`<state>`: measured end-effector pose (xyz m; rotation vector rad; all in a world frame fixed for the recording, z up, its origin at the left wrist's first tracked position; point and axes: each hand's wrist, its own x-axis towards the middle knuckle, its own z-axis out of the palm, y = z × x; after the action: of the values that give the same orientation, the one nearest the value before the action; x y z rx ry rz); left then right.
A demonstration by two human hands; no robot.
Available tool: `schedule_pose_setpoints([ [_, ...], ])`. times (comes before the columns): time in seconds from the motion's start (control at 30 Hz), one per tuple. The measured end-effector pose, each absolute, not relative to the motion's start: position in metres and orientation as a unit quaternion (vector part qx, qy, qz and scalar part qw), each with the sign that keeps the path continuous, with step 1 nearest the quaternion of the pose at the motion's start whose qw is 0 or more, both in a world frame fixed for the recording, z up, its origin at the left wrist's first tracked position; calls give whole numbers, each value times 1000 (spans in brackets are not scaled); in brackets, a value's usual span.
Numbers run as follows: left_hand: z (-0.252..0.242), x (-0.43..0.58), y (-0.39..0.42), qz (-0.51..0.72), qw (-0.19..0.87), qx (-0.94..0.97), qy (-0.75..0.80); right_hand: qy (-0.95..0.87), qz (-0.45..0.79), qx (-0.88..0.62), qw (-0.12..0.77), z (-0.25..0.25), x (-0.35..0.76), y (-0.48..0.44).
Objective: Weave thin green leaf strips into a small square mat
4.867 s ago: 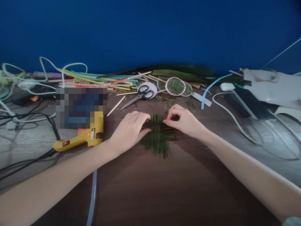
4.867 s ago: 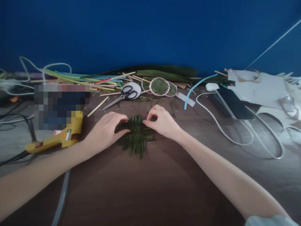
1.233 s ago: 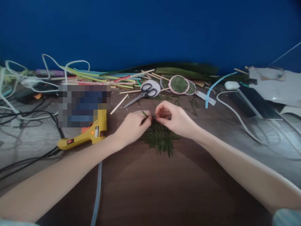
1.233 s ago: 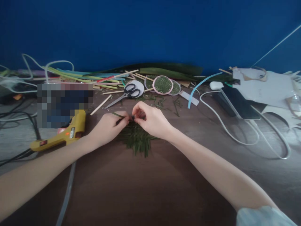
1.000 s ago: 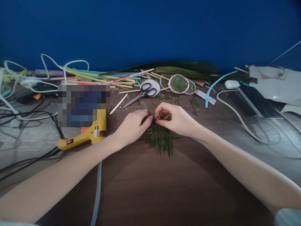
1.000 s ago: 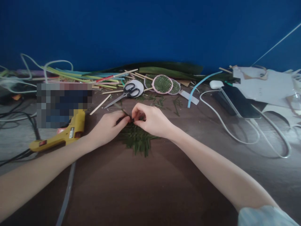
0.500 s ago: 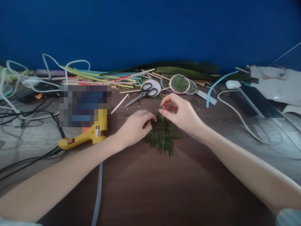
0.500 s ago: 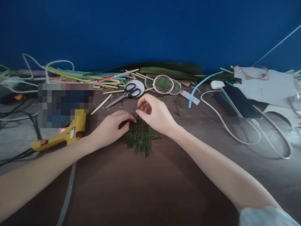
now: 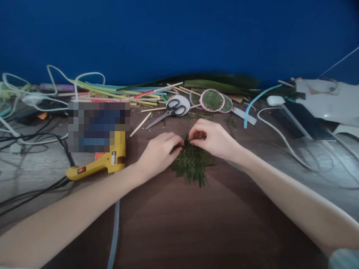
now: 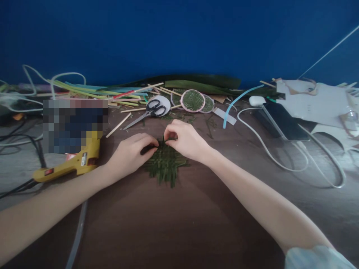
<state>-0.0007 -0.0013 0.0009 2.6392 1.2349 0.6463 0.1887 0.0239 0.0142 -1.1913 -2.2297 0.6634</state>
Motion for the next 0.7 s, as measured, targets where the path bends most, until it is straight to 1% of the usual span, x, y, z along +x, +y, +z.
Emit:
schedule_pose_setpoints([
  [0.17, -1, -2, -2, 229, 73, 880, 410, -855, 235, -398, 233, 13, 190, 24],
  [0.4, 1, -1, -2, 229, 78, 880, 409, -860, 229, -416, 186, 20, 189, 24],
  [0.6, 2, -1, 1, 203, 73, 899, 381, -857, 235, -420, 182, 21, 188, 24],
  [0.7, 0, -2, 2, 200, 66, 900, 381, -847, 253, -424, 196, 23, 190, 24],
])
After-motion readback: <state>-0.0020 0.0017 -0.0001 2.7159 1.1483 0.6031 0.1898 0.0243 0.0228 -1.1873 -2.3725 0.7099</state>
